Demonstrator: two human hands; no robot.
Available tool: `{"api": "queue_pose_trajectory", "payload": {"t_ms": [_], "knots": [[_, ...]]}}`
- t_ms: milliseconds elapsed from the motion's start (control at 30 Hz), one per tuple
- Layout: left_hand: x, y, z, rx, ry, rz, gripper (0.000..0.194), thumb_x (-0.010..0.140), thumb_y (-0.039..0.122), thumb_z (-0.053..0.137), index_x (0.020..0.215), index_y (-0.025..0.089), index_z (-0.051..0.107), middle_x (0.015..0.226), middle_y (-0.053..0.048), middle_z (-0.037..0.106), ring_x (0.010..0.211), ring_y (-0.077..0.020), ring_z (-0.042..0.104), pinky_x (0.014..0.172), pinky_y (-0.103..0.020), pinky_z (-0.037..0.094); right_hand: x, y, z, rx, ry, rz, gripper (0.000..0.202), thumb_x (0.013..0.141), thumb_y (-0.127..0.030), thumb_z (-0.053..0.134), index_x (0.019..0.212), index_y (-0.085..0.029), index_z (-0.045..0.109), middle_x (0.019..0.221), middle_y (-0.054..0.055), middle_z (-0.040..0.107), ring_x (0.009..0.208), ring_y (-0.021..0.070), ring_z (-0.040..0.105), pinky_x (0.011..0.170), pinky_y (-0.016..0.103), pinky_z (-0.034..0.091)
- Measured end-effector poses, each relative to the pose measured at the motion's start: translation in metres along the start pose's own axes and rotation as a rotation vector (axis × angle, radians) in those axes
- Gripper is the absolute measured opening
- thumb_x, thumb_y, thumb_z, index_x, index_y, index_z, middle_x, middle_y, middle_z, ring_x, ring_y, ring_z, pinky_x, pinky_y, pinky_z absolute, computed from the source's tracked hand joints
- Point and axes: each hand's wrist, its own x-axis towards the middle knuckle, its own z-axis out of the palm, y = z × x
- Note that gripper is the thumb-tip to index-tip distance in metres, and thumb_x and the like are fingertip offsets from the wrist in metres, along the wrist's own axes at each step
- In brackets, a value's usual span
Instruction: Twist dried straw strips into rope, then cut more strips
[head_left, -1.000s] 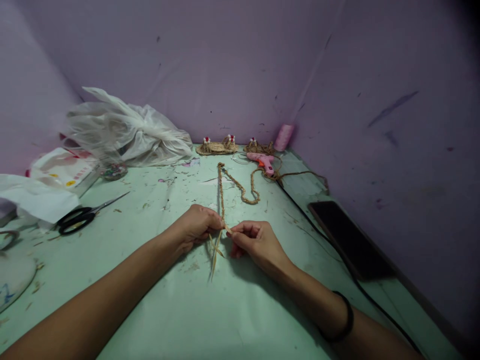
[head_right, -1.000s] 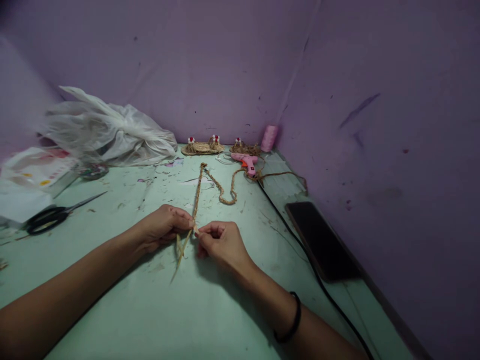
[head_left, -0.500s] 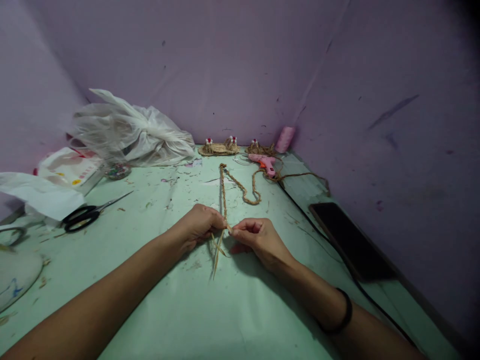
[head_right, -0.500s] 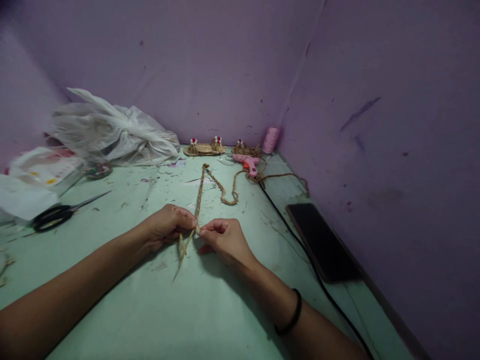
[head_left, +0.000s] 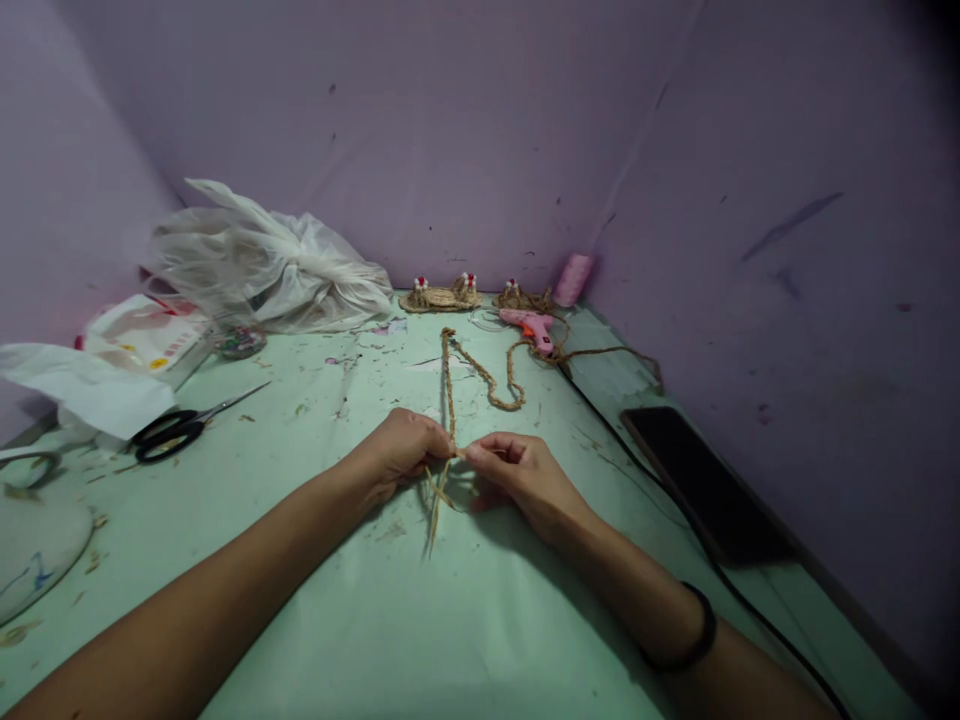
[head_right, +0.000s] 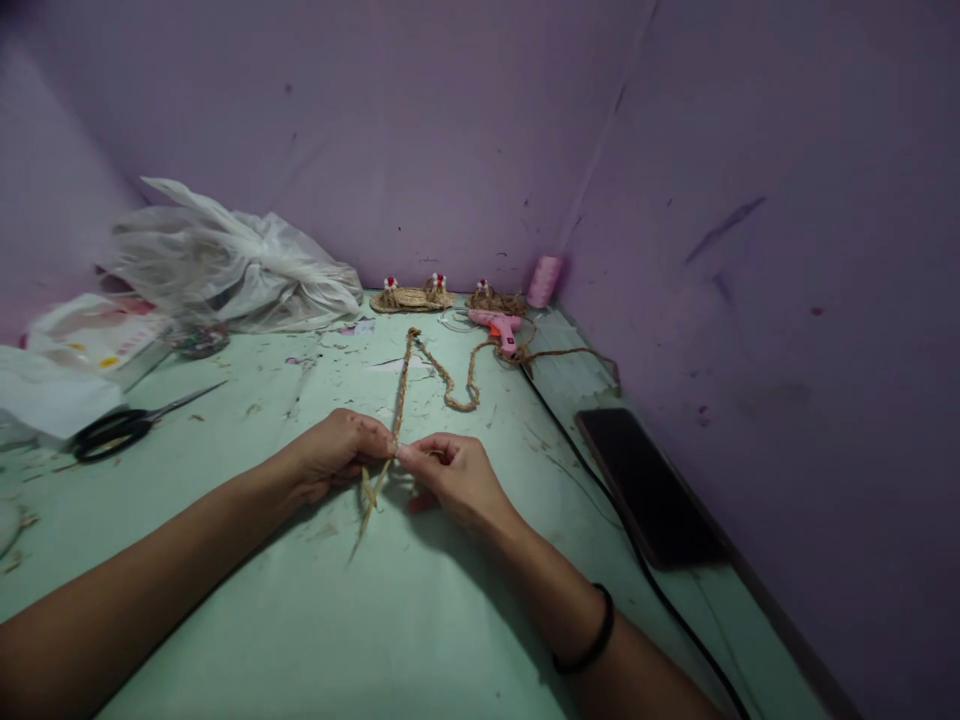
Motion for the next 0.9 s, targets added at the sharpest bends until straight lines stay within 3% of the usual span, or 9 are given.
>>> {"api": "queue_pose_trajectory", "payload": {"t_ms": [100,333,467,633,767,833,900], "knots": [[0.000,-0.001,0.000,0.009,-0.002,0.004,0.001,0.051,0.013,0.052,0.052,0.013,0.051,0.034,0.008,0.030,0.030,-0.0014,0.018,0.034,-0.019,0.008,-0.003,-0.003,-0.008,-0.109,-0.041,0.011,0.023,0.062,-0.029,0.064,0.075,-0.012,0.059,0.051,-0.005,0.046,0.036,0.0034,0.039,0.035,0.018,0.039],[0.001,-0.002,0.000,0.006,-0.006,0.007,0.004,0.052,0.015,0.053,0.050,0.013,0.050,0.035,0.008,0.031,0.030,-0.0012,0.018,0.034,-0.019,0.009,-0.003,-0.003,-0.009,-0.235,-0.074,0.056,0.008,0.066,-0.020,0.057,0.068,-0.012,0.055,0.049,-0.006,0.046,0.029,0.0030,0.038,0.030,0.017,0.031],[0.002,-0.003,0.000,0.006,-0.013,0.010,0.006,0.052,0.016,0.054,0.050,0.013,0.049,0.035,0.008,0.030,0.030,-0.0012,0.018,0.034,-0.019,0.007,-0.003,0.004,-0.004,-0.239,-0.010,0.021,0.008,0.066,-0.018,0.057,0.071,-0.014,0.053,0.051,-0.006,0.048,0.028,0.0028,0.037,0.028,0.016,0.029],[0.002,-0.003,0.000,0.012,-0.013,0.028,0.006,0.052,0.016,0.054,0.051,0.013,0.050,0.035,0.008,0.032,0.030,-0.0013,0.018,0.034,-0.019,0.009,-0.002,0.005,0.000,-0.217,-0.078,0.056,0.006,0.067,-0.019,0.053,0.066,-0.014,0.051,0.048,-0.006,0.047,0.028,0.0037,0.039,0.028,0.016,0.029],[0.002,-0.005,0.000,0.071,-0.041,0.004,0.005,0.054,0.018,0.053,0.057,0.014,0.051,0.034,0.008,0.031,0.030,-0.0030,0.019,0.034,-0.020,0.011,-0.001,0.003,0.000,-0.159,-0.034,0.040,0.010,0.064,-0.020,0.056,0.061,-0.015,0.049,0.044,-0.007,0.044,0.029,0.0039,0.039,0.030,0.017,0.033],[0.001,-0.007,0.002,0.155,-0.007,0.046,0.012,0.056,0.018,0.052,0.067,0.014,0.055,0.036,0.007,0.035,0.031,-0.0051,0.024,0.035,-0.020,0.016,-0.001,0.003,0.000,-0.131,-0.006,0.040,0.010,0.061,-0.019,0.057,0.059,-0.015,0.048,0.042,-0.008,0.043,0.030,0.0042,0.038,0.031,0.017,0.034],[-0.004,-0.009,0.003,0.308,0.121,0.198,0.023,0.056,0.019,0.054,0.079,0.014,0.057,0.048,0.003,0.048,0.039,-0.0075,0.036,0.040,-0.021,0.026,-0.001,0.004,0.000,-0.118,0.011,0.048,0.009,0.060,-0.018,0.057,0.058,-0.015,0.048,0.042,-0.008,0.043,0.030,0.0042,0.038,0.031,0.017,0.034]]}}
